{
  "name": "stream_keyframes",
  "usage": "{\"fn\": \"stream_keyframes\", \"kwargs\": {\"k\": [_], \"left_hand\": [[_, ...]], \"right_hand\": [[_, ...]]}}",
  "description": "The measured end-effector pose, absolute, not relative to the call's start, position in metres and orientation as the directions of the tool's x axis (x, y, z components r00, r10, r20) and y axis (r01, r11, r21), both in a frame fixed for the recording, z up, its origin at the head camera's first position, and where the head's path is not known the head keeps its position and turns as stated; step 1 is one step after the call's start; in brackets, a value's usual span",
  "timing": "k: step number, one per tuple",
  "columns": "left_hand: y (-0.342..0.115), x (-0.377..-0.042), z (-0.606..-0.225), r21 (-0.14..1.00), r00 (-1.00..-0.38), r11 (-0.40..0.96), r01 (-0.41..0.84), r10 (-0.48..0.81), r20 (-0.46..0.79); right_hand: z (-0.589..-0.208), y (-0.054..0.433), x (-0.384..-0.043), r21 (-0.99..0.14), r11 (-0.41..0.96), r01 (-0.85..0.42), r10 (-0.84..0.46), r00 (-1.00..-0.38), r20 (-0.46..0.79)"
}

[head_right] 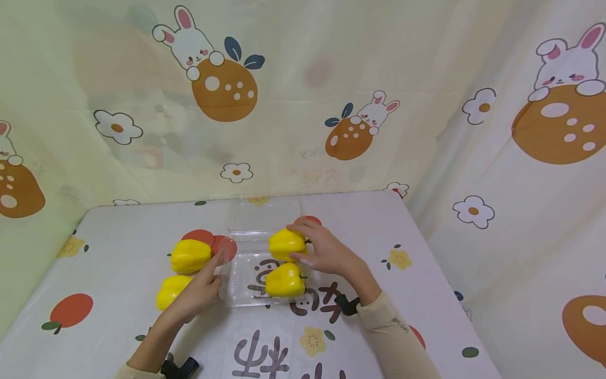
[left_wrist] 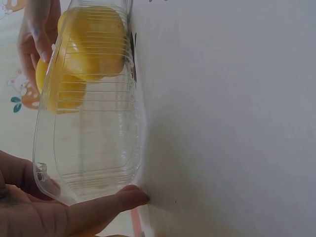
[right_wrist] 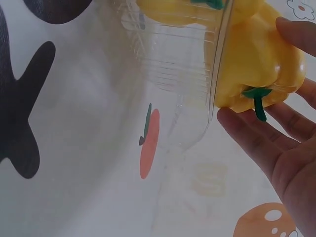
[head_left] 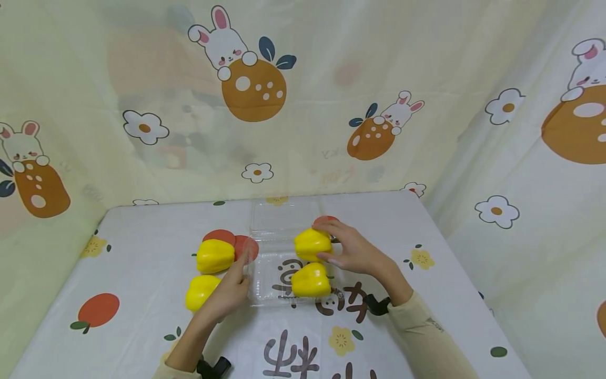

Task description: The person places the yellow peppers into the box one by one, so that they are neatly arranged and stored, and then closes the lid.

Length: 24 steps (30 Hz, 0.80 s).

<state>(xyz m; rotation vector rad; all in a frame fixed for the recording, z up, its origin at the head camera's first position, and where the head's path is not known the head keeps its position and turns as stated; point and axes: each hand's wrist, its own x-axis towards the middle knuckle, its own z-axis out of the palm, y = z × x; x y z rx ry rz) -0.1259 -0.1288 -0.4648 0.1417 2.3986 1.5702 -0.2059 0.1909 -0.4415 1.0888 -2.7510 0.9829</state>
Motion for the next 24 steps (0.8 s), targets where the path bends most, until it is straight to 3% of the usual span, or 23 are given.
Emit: {"fn": "stream_keyframes", "kwargs": {"k": [24], "left_hand": [[-0.1279, -0.1239, -0.4634, 0.908, -0.959, 0.412, -0.073, 0.221, -0.177]], "right_hand": [[-0.4401, 0.1852, -0.2105, -0.548, 0.584, -0.598, -0.627, -0.762, 0.163]]}}
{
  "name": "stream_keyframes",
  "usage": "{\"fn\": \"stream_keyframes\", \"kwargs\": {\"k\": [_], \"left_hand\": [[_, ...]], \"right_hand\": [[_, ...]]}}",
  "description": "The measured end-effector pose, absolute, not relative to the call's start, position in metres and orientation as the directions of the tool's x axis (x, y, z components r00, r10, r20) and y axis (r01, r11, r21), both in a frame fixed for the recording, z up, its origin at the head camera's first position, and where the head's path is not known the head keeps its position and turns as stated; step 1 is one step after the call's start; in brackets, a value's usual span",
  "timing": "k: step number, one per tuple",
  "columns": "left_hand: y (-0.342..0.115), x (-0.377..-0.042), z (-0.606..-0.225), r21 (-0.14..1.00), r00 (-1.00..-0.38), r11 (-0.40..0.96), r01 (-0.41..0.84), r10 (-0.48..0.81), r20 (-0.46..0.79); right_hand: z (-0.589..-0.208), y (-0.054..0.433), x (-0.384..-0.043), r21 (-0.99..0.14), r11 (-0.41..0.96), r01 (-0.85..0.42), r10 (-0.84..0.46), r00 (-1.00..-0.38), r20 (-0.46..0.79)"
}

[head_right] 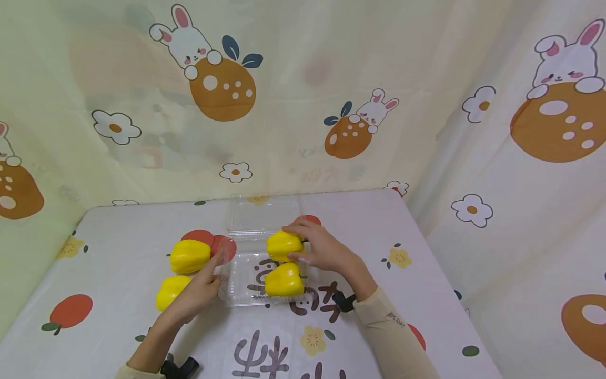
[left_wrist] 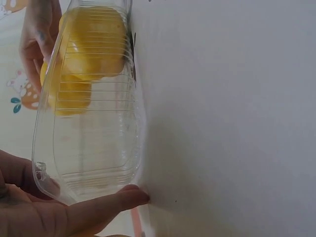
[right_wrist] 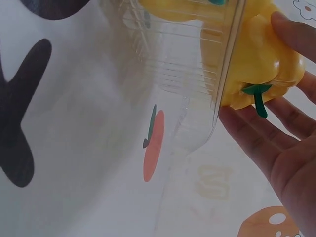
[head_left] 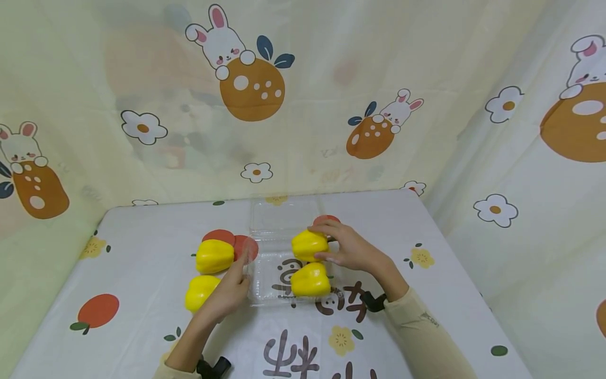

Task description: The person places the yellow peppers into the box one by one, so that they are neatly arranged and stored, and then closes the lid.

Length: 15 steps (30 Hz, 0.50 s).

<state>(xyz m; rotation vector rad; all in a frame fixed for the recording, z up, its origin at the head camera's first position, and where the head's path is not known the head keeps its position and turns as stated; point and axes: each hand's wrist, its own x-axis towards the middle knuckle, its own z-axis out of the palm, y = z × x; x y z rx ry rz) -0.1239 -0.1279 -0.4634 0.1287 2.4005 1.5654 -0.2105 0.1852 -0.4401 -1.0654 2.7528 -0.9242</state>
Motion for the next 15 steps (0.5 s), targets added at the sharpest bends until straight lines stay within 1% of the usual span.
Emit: {"fn": "stream_keyframes", "kwargs": {"k": [6, 15], "left_hand": [[-0.1278, -0.1232, -0.4628, 0.909, -0.958, 0.409, -0.073, 0.226, -0.179], [-0.1280, -0.1234, -0.4629, 0.911, -0.956, 0.407, -0.068, 0.233, -0.175]], "right_hand": [[-0.4353, 0.1834, -0.2102, -0.540, 0.595, -0.595, -0.635, -0.760, 0.138], [-0.4343, 0.1798, -0.2112, -0.533, 0.627, -0.569, -0.626, -0.775, 0.091]]}}
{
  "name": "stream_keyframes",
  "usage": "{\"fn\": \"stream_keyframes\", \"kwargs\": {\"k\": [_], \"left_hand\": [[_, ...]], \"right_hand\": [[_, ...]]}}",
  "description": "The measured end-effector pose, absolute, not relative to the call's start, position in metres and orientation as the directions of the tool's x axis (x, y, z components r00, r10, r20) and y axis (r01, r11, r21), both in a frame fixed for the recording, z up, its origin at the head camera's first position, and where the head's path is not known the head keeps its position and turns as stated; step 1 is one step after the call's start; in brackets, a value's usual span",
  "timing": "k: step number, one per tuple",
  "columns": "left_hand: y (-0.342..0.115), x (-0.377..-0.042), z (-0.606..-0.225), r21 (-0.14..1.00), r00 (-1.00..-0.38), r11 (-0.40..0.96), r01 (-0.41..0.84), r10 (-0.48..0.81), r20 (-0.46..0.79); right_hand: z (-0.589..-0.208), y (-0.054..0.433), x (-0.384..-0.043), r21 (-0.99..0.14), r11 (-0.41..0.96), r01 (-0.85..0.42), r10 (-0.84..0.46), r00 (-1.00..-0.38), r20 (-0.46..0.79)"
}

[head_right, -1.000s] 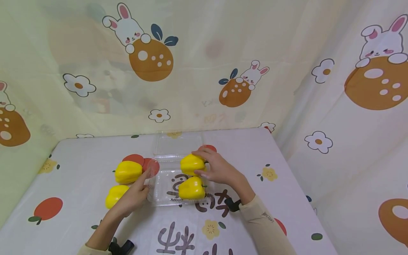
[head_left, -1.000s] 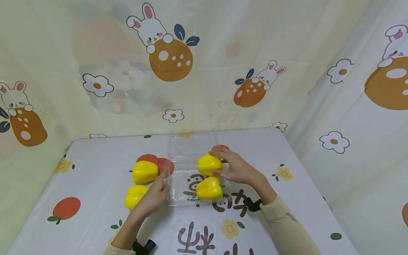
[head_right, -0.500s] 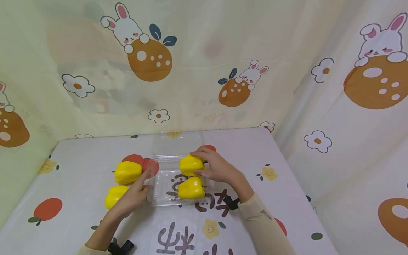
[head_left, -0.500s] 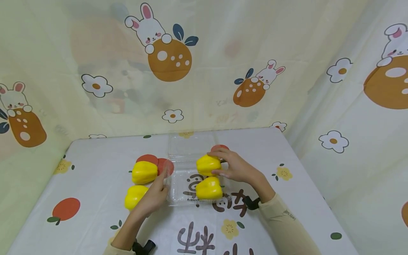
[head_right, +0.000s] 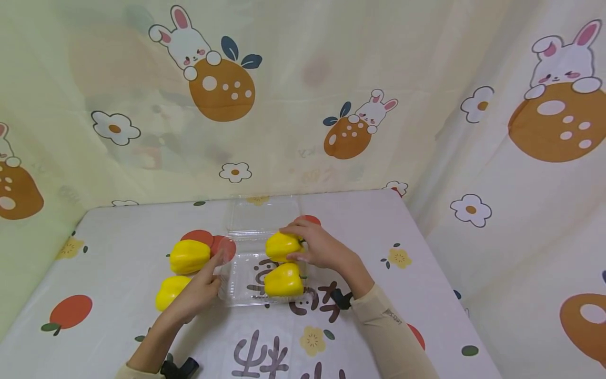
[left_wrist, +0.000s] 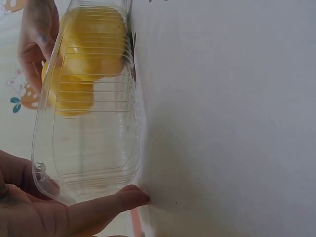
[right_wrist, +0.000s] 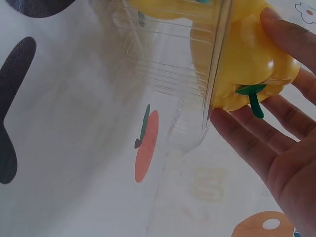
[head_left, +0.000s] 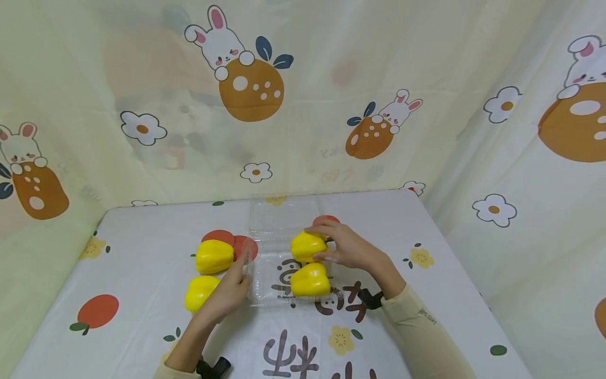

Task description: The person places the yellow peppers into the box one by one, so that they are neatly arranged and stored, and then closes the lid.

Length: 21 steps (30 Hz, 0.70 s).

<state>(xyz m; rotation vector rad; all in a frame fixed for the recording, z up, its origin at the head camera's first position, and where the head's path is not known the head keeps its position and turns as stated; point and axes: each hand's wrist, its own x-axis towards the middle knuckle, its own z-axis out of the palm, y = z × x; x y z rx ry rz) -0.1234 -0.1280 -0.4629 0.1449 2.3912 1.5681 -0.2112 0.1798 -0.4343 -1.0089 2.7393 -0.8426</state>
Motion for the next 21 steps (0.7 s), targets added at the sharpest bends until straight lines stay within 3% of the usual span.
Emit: {"fn": "stream_keyframes", "kwargs": {"k": [21], "left_hand": [[-0.1286, -0.1244, -0.4637, 0.910, -0.955, 0.407, -0.079, 0.229, -0.186]], "right_hand": [[-0.4360, 0.1771, -0.2128, -0.517, 0.635, -0.574, -0.628, -0.773, 0.086]]}}
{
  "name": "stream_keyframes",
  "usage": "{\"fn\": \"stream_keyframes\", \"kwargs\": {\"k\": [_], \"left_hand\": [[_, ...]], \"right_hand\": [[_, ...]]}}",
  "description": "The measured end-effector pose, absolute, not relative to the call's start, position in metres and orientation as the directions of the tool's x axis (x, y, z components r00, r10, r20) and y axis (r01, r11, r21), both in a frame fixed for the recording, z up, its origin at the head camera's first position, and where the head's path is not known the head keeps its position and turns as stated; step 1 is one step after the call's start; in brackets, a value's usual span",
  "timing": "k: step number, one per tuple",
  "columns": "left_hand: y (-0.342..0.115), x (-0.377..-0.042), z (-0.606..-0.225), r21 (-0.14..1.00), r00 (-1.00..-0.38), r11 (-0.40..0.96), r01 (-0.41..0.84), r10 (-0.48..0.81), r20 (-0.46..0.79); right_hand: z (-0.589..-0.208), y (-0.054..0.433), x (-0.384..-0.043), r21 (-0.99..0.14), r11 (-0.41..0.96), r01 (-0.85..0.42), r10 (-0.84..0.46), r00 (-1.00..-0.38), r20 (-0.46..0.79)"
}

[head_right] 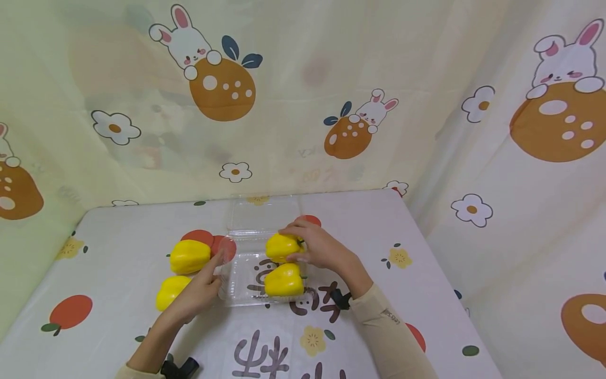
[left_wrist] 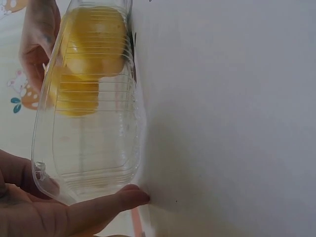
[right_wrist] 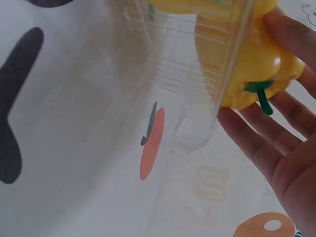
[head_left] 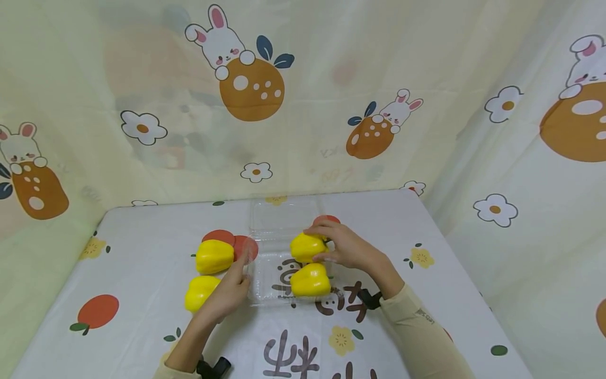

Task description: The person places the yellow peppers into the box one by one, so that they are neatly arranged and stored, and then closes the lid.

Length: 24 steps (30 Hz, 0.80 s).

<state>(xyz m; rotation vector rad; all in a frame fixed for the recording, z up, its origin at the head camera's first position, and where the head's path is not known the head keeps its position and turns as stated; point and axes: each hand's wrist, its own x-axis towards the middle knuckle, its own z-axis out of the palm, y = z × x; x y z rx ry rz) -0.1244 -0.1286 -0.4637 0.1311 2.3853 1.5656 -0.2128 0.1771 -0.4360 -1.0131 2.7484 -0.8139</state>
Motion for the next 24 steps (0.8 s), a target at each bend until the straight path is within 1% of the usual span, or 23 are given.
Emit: {"fn": "stream_keyframes", "kwargs": {"k": [9, 14, 24], "left_hand": [[-0.1279, -0.1260, -0.4650, 0.905, -0.958, 0.421, -0.055, 0.232, -0.167], [-0.1270, -0.1254, -0.4658, 0.907, -0.958, 0.417, -0.060, 0.231, -0.170], [-0.1274, -0.1247, -0.4656, 0.907, -0.958, 0.417, -0.063, 0.230, -0.172]], "right_hand": [[-0.4393, 0.1779, -0.2141, -0.509, 0.626, -0.590, -0.636, -0.765, 0.105], [-0.4395, 0.1765, -0.2139, -0.504, 0.626, -0.595, -0.645, -0.758, 0.095], [-0.4395, 0.1741, -0.2145, -0.486, 0.657, -0.577, -0.632, -0.772, 0.063]]}}
